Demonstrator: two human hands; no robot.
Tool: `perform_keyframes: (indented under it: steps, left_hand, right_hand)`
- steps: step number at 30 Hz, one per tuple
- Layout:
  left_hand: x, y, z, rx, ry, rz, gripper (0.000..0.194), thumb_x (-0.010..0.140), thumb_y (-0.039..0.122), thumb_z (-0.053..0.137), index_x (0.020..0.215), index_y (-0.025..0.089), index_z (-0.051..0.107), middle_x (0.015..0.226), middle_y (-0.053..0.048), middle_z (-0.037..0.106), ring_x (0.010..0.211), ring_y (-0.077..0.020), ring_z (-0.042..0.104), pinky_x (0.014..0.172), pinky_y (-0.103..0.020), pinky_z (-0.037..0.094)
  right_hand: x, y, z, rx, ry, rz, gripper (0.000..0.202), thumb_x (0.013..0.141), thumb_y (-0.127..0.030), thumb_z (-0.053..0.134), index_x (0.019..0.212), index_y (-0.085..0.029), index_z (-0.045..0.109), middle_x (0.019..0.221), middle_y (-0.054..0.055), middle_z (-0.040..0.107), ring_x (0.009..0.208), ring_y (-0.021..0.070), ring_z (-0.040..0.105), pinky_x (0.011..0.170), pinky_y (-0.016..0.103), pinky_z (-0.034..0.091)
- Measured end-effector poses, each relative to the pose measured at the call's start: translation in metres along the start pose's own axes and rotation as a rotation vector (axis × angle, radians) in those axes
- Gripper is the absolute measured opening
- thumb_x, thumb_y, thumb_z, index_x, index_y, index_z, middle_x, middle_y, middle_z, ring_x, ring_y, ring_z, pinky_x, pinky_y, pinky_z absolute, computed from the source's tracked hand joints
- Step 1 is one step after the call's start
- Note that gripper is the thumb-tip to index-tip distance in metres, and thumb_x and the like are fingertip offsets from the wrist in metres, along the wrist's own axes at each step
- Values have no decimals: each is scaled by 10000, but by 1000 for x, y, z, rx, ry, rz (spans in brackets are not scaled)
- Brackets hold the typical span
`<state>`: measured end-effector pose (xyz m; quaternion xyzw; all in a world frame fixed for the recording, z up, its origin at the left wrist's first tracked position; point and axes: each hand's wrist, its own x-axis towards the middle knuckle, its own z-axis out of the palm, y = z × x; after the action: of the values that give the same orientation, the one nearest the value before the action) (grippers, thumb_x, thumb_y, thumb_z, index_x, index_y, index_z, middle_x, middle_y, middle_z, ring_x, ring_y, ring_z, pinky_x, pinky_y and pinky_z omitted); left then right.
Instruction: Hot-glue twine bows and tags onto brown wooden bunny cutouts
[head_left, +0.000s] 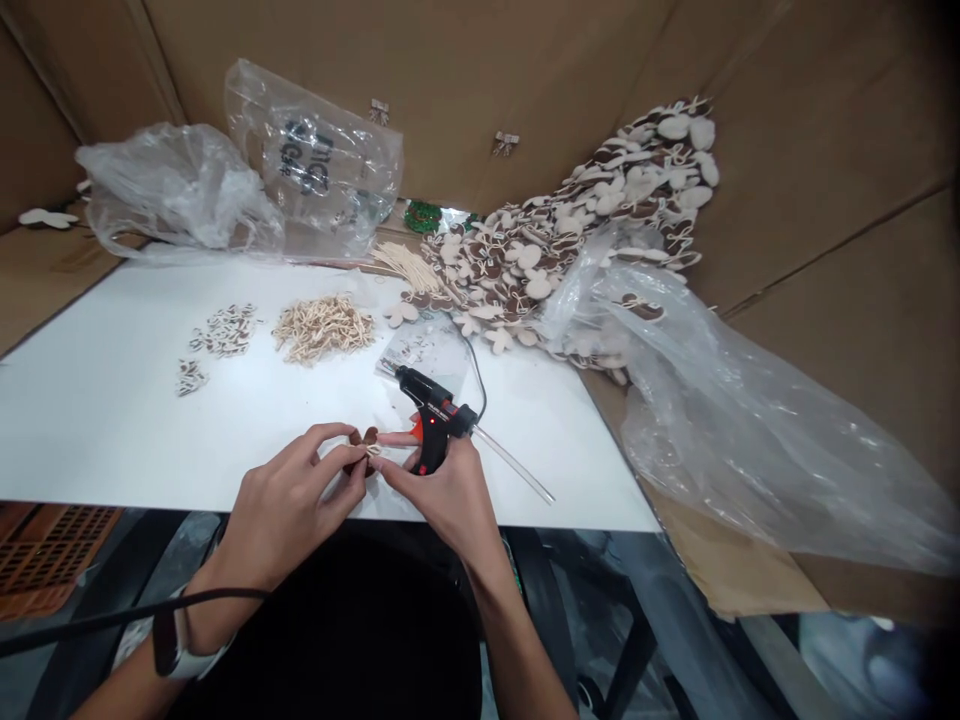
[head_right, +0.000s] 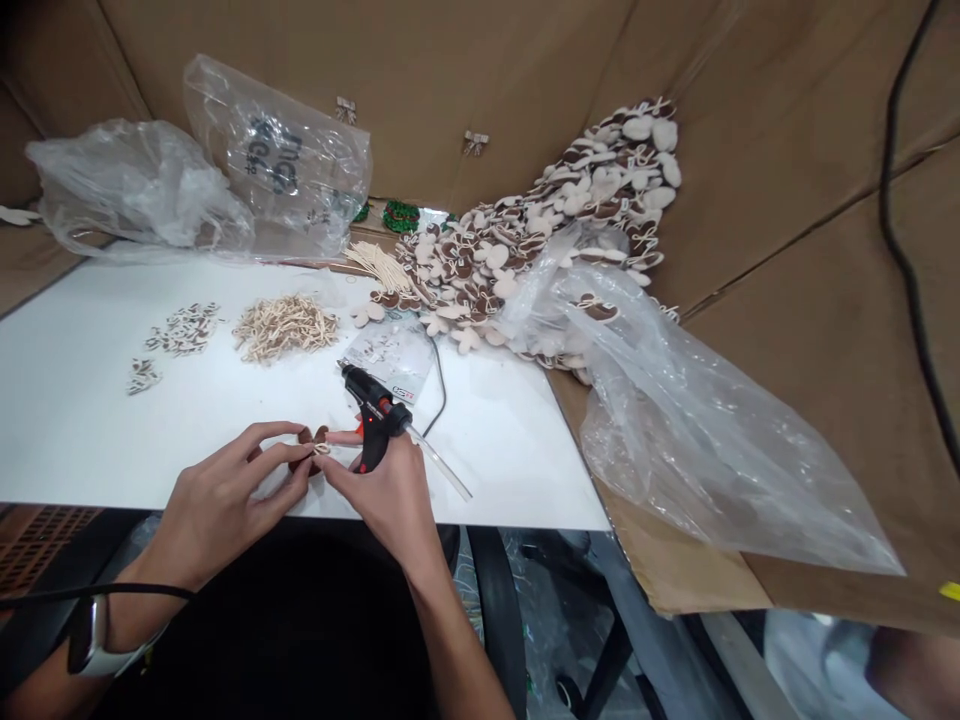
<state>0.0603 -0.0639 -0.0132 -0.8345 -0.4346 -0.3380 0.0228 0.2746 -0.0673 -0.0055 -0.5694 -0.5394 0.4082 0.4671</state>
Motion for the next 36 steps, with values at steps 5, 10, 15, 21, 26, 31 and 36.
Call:
perform_keyframes:
  steps: [5,10,15,21,26,31,36]
  left_hand:
    - [0,-1,-1,-28,-18,0,154,1154,254,668,1252,255,787,1352,-44,864,835,-157,837,613,-297,542]
    - [-1,1,-2,14,-6,6,143,1139,246,684,1218,256,803,1331,-38,878,836,-168,842,577,-303,527]
    - [-2,1,-3,2,-24,-15,160,1127,255,689,1239,274,801,1345,-35,875,797,-154,822,571,-284,525]
    - [-5,2,-1,47,-56,-22,162,1138,290,679,1244,279,801,1365,-47,863,841,-179,833,536,-293,501]
    - [-2,2,-4,-18,-103,-56,212,1202,395,632,1238,294,814,1357,-35,843,847,-173,832,497,-285,458]
    - [-3,-2,-4,-73,-124,-75,209,1204,425,641,1231,312,815,1351,-35,833,829,-173,814,488,-271,402]
    - [-7,-3,0,-90,-139,-92,197,1195,416,649,1208,305,811,1370,-43,829,813,-166,793,491,-257,394]
  right_hand:
    - [0,-1,0,-46,-14,20,211,930,-347,965,1101,-263,873,1167,58,961,689,216,738,630,322,577]
    - [1,-5,0,-96,-1,12,208,959,-390,934,1104,-242,939,1085,73,962,703,230,754,676,335,578]
    - [1,-2,2,-114,28,11,175,942,-360,915,1073,-245,925,1068,71,962,661,219,736,700,348,589]
    - [4,-2,-6,-48,73,90,361,943,-528,903,1099,-217,808,883,76,904,679,254,773,652,350,595]
    - [2,-14,-38,-134,-5,185,653,1055,-732,756,607,-279,613,451,-21,551,495,202,600,606,336,537]
    - [-7,-14,-69,-104,-221,262,921,1109,-885,578,404,-293,545,410,6,452,538,201,554,727,347,526]
    - [-16,-10,-79,-120,-141,296,876,1021,-955,653,471,-273,638,490,36,581,577,230,621,692,354,516]
